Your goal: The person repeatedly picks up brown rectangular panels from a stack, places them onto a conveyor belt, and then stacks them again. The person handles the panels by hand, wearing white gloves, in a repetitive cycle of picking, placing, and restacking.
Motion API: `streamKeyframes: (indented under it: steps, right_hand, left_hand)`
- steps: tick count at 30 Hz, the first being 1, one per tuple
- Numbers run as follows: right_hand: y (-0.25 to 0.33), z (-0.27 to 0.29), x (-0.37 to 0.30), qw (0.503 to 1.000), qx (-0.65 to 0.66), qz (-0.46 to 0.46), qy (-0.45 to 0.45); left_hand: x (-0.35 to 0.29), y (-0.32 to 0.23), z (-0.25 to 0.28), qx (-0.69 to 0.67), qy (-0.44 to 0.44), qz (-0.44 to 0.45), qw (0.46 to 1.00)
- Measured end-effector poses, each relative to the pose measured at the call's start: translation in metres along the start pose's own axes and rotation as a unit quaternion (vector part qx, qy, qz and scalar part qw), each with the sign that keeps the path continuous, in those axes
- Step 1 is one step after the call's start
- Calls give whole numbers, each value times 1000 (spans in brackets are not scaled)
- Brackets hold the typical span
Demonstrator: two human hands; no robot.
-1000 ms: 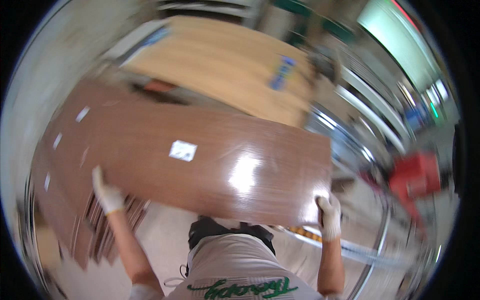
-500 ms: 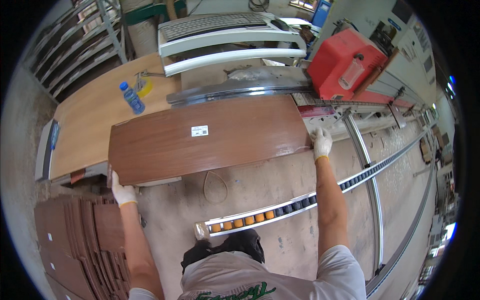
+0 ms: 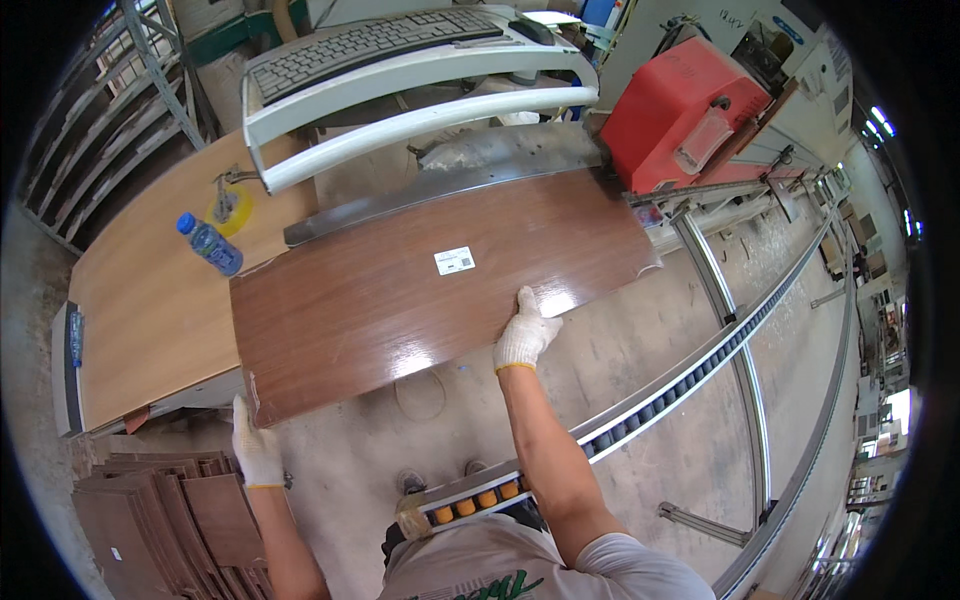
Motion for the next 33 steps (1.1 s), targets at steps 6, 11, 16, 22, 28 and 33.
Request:
streamKeyframes:
  steps: [6, 11, 16, 22, 28, 33]
  right_hand:
    - [39, 7, 67, 992, 93, 64, 60]
    - [62, 22, 134, 997, 44, 43, 53]
    - [76, 33, 191, 995, 61, 56, 54]
    - [103, 44, 267, 994, 83, 50, 57]
    - [93, 30, 182, 994, 20, 79, 74]
    - [48, 11, 18, 983, -183, -18, -19]
  left_hand:
    - [21, 44, -57, 189, -24, 18, 981]
    - [18, 97, -98, 189, -47, -10, 981]
    - [6, 140, -147, 218, -58, -33, 974]
    - [-16, 185, -224, 319, -71, -23, 945]
    - [-13, 240, -269, 379, -8, -9, 925]
    - [3, 273, -303, 586, 50, -51, 807]
Point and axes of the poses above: each hand's wrist, its own x-axis towards the middle knuckle, its own z-axis out of the back of the hand, y = z × x, the point moved 5 cm from there along x, towards the middle knuckle, and after that the axes turned 6 degrees about -x, right-handed, at the moved point
